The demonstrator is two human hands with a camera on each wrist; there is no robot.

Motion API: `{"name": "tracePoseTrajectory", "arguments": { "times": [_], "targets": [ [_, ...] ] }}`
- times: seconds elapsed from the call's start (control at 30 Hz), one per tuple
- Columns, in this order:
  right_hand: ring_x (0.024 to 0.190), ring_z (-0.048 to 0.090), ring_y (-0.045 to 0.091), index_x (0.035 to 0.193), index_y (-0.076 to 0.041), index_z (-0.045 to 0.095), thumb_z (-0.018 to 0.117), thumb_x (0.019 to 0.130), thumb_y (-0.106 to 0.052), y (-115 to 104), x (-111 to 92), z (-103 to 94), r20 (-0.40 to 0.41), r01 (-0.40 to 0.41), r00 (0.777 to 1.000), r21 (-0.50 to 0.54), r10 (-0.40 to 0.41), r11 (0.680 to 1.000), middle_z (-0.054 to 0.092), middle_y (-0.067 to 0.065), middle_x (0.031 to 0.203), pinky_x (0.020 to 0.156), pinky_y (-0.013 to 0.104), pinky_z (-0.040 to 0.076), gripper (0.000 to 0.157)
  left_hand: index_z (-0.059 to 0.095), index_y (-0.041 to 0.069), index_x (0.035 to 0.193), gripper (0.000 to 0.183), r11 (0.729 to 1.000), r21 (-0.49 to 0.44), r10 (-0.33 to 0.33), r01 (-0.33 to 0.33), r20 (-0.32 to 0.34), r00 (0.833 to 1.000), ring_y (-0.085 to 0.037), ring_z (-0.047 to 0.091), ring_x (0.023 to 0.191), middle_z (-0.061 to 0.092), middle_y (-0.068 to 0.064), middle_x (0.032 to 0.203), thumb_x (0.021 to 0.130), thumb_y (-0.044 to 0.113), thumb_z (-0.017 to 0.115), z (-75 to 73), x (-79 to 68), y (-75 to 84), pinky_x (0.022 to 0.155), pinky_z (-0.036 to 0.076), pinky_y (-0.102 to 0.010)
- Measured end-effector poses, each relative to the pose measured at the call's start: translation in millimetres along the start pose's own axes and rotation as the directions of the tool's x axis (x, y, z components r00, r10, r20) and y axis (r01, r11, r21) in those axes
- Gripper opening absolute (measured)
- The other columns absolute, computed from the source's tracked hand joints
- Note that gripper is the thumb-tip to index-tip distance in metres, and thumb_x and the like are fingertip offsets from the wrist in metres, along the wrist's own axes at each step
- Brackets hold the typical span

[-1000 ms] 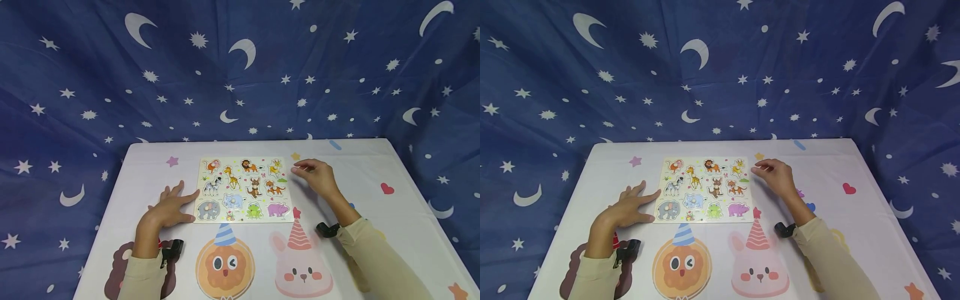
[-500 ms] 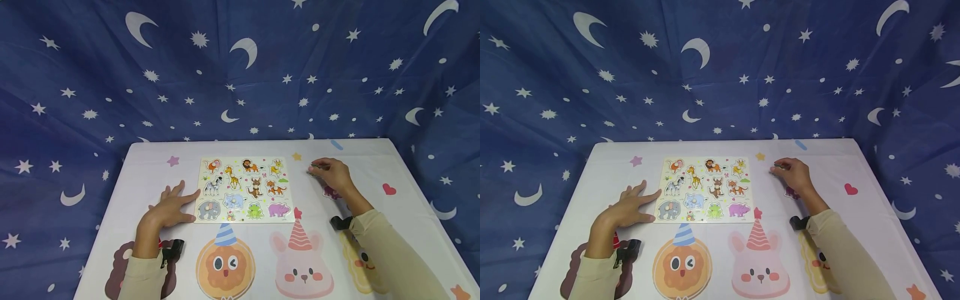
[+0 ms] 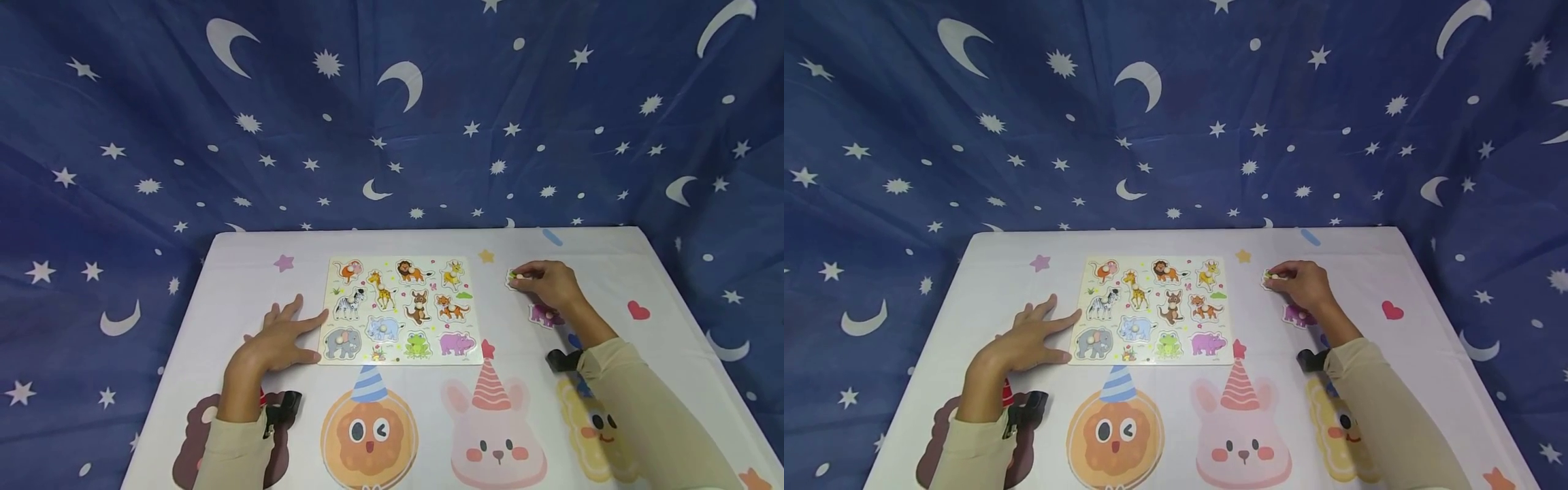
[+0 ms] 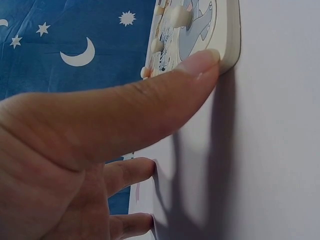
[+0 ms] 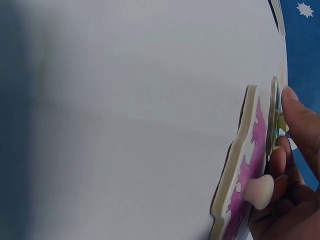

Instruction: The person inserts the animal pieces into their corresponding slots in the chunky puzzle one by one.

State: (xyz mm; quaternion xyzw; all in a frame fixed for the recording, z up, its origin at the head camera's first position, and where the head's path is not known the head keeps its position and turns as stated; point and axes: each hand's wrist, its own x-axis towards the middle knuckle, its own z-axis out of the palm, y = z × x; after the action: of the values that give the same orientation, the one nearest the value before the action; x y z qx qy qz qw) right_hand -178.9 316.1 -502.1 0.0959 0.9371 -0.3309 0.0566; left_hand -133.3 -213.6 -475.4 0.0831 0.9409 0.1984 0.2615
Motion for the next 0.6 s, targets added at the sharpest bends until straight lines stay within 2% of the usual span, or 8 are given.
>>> {"name": "tracePoseTrajectory", "arguments": {
  "times": [0.2, 0.43, 0.6],
  "targets": [
    [0.090, 0.061, 0.026, 0.114, -0.009, 0.077, 0.080, 0.091, -0.030, 2.1, 0.1, -0.6, -0.004, 0.010, 1.000, 0.005, -0.010, 1.000, 0.073, 0.012, 0.099, 0.076, 0.033, 0.047, 0.032, 0.045, 0.037, 0.153, 0.088, 1.000, 0.003, -0.005, 0.005, 0.001, 1.000, -0.059, -0.004, 0.153, 0.008, -0.019, 0.172, 0.076, 0.038, 0.088, -0.2, -0.7, 0.2, 0.091, 0.004, -0.096],
    [0.084, 0.062, 0.023, 0.106, -0.005, 0.077, 0.078, 0.092, -0.028, 4.8, 3.4, -1.9, 0.005, 0.064, 0.998, -0.071, -0.063, 0.995, 0.073, 0.009, 0.091, 0.072, 0.030, 0.048, 0.026, 0.045, 0.038, 0.153, 0.088, 1.000, -0.002, 0.002, -0.002, -0.001, 1.000, -0.059, -0.005, 0.153, 0.008, -0.018, 0.172, 0.076, 0.040, 0.088, -0.2, -0.7, -0.2, 0.091, 0.003, -0.096],
    [0.080, 0.060, 0.021, 0.104, -0.005, 0.076, 0.078, 0.092, -0.028, 3.1, 1.3, -4.0, 0.010, 0.064, 0.998, -0.084, -0.064, 0.994, 0.072, 0.007, 0.087, 0.068, 0.029, 0.049, 0.025, 0.045, 0.037, 0.153, 0.086, 1.000, -0.011, 0.002, -0.002, 0.001, 1.000, -0.058, -0.006, 0.153, 0.007, -0.018, 0.172, 0.078, 0.036, 0.087, -1.1, -0.9, 0.4, 0.092, 0.003, -0.096]
  ]
}}
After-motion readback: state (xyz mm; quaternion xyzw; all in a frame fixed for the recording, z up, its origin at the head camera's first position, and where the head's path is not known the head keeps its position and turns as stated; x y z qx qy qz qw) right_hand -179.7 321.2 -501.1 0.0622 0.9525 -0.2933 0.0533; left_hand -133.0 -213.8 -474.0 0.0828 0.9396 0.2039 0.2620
